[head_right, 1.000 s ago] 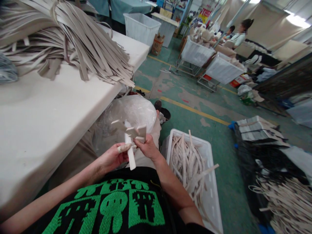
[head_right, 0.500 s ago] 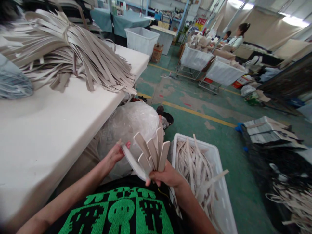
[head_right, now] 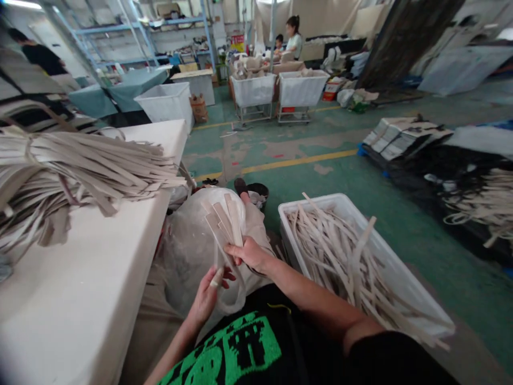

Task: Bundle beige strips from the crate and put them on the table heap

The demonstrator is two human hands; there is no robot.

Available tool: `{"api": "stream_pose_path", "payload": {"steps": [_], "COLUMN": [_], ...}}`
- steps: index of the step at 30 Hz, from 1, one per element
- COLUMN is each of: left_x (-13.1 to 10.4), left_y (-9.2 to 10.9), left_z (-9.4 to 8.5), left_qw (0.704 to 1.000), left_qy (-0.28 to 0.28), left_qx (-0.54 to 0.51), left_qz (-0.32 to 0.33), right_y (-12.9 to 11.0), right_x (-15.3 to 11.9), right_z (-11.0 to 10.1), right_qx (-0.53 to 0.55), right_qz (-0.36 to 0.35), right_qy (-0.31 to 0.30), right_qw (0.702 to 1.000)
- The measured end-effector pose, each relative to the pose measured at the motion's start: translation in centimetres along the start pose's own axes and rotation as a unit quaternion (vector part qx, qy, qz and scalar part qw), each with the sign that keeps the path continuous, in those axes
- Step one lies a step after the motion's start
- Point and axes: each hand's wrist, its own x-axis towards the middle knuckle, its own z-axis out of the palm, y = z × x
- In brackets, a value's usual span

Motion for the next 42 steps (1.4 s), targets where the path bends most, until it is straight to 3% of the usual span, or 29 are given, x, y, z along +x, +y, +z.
{"api": "stream_pose_path", "payload": {"steps": [3, 6, 9, 12, 14, 17, 21, 24, 30, 34, 36, 42], "left_x": [-0.1, 0.3, 1.0, 1.6, 1.7, 1.6, 1.7, 1.8, 1.5, 1.3, 1.4, 2.0], "left_y": [0.1, 0.2, 0.4, 0.7, 0.7, 0.7, 1.4, 2.1, 0.9, -1.3, -1.9, -3.4], "left_z": [0.3, 0.5, 0.9, 1.2, 1.0, 0.0, -0.9, -0.9, -1.6, -2.0, -1.9, -2.7], "left_qw": [0.998, 0.998, 0.995, 0.995, 0.996, 0.995, 0.987, 0.971, 0.925, 0.876, 0.87, 0.931], "left_qy": [-0.03, 0.003, 0.035, -0.005, -0.037, -0.026, -0.048, -0.065, -0.107, -0.135, -0.135, -0.071], "left_qx": [0.047, 0.063, 0.083, 0.091, 0.083, 0.1, 0.151, 0.231, 0.362, 0.463, 0.474, 0.357], "left_qz": [0.0, -0.002, 0.035, 0.039, 0.011, -0.006, -0.002, -0.012, -0.034, -0.016, 0.003, -0.005], "right_y": [0.4, 0.4, 0.3, 0.1, -0.3, -1.1, -2.2, -2.8, -4.0, -5.0, -6.0, -11.4], "right_x": [-0.2, -0.9, -1.2, -1.2, -0.9, -0.2, 0.4, 0.1, -2.1, -3.7, -5.0, -12.3], "right_z": [0.0, 0.1, 0.6, 0.8, 0.2, -1.6, -3.5, -3.4, -2.9, -5.7, -7.8, -14.1], "right_qx": [0.067, 0.093, 0.052, 0.017, 0.021, 0.081, 0.152, 0.118, 0.056, 0.067, 0.045, -0.058], "right_qz": [0.011, 0.01, -0.008, -0.011, -0.022, -0.064, -0.043, -0.016, -0.065, -0.104, -0.125, -0.211], "right_qy": [-0.037, -0.036, -0.003, 0.036, 0.08, 0.141, 0.062, 0.001, 0.069, 0.161, 0.189, 0.28], "right_qw": [0.997, 0.995, 0.999, 0.999, 0.996, 0.985, 0.985, 0.993, 0.994, 0.979, 0.973, 0.935]}}
